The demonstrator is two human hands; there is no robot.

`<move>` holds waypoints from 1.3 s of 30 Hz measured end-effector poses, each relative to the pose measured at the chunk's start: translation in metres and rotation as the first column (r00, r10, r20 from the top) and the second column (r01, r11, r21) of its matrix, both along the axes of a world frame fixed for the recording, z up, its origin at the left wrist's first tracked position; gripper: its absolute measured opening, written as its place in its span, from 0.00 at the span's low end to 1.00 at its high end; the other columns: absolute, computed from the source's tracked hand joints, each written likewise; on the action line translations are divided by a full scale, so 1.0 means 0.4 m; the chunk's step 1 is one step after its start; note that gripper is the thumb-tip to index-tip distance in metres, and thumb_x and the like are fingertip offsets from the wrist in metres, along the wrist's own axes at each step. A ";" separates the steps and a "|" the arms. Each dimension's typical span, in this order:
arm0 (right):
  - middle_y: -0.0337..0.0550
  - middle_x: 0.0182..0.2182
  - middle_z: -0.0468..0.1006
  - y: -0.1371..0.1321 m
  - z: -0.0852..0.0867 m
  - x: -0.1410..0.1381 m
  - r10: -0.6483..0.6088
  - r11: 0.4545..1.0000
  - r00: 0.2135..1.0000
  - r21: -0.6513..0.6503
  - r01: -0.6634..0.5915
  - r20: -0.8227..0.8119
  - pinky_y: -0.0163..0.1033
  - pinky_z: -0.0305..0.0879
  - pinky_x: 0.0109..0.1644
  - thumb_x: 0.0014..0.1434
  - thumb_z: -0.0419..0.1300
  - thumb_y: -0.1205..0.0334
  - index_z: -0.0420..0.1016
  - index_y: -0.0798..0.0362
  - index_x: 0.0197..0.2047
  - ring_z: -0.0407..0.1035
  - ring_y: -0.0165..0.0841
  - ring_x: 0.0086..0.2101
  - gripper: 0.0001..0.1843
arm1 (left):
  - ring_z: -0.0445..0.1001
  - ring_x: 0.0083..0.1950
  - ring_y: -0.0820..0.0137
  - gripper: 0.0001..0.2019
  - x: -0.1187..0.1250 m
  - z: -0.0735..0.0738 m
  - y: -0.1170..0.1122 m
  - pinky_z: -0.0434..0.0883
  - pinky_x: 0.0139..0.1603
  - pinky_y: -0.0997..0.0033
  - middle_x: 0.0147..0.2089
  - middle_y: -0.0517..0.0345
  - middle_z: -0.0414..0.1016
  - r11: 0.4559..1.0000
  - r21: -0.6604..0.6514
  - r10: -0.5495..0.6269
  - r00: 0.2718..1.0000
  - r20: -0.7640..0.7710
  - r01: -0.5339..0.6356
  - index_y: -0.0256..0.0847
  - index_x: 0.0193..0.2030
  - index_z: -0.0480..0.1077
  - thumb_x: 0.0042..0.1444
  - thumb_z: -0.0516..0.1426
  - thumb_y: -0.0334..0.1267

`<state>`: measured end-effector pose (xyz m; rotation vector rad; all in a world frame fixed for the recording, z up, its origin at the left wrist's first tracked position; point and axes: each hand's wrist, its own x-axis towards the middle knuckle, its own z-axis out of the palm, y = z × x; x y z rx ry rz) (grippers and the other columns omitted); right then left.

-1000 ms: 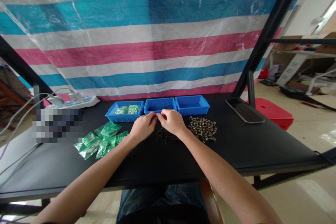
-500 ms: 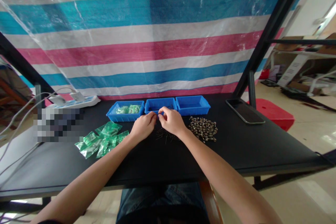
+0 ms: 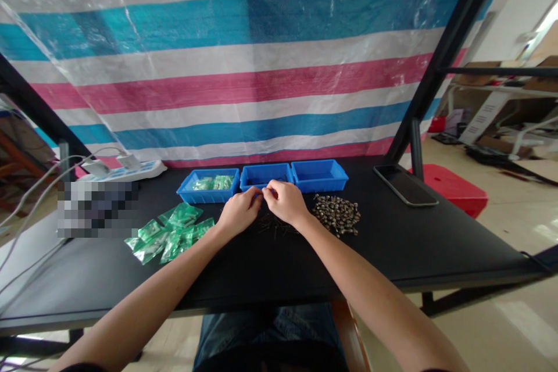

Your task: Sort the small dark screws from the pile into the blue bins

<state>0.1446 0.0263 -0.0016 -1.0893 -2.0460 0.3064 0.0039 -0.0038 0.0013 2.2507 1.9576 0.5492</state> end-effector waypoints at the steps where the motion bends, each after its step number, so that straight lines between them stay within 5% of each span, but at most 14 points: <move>1: 0.36 0.17 0.66 0.000 -0.001 0.000 -0.001 1.000 1.000 -0.004 0.001 -0.003 0.32 0.51 0.25 0.57 0.52 0.62 0.67 0.53 0.25 0.61 0.27 0.20 0.11 | 0.76 0.41 0.62 0.14 0.000 0.000 0.000 0.67 0.36 0.69 0.39 0.54 0.77 1.000 -0.002 -0.003 1.000 -0.004 0.003 0.45 0.46 0.66 0.61 0.43 0.42; 8: 0.33 0.17 0.66 0.006 -0.009 0.001 0.064 0.998 0.998 0.003 -0.064 -0.027 0.32 0.55 0.27 0.55 0.54 0.65 0.69 0.53 0.35 0.62 0.27 0.20 0.04 | 0.76 0.39 0.63 0.14 0.000 -0.007 0.003 0.66 0.35 0.70 0.35 0.56 0.77 1.000 -0.003 -0.017 1.000 0.004 0.017 0.44 0.42 0.66 0.62 0.41 0.41; 39: 0.35 0.18 0.67 0.003 -0.001 0.000 0.043 0.999 0.999 0.020 -0.043 -0.007 0.32 0.55 0.27 0.56 0.54 0.64 0.69 0.53 0.31 0.62 0.28 0.21 0.05 | 0.75 0.41 0.64 0.13 -0.002 -0.001 0.000 0.66 0.37 0.70 0.38 0.55 0.76 0.997 -0.005 -0.077 0.997 -0.014 0.077 0.44 0.39 0.68 0.60 0.44 0.42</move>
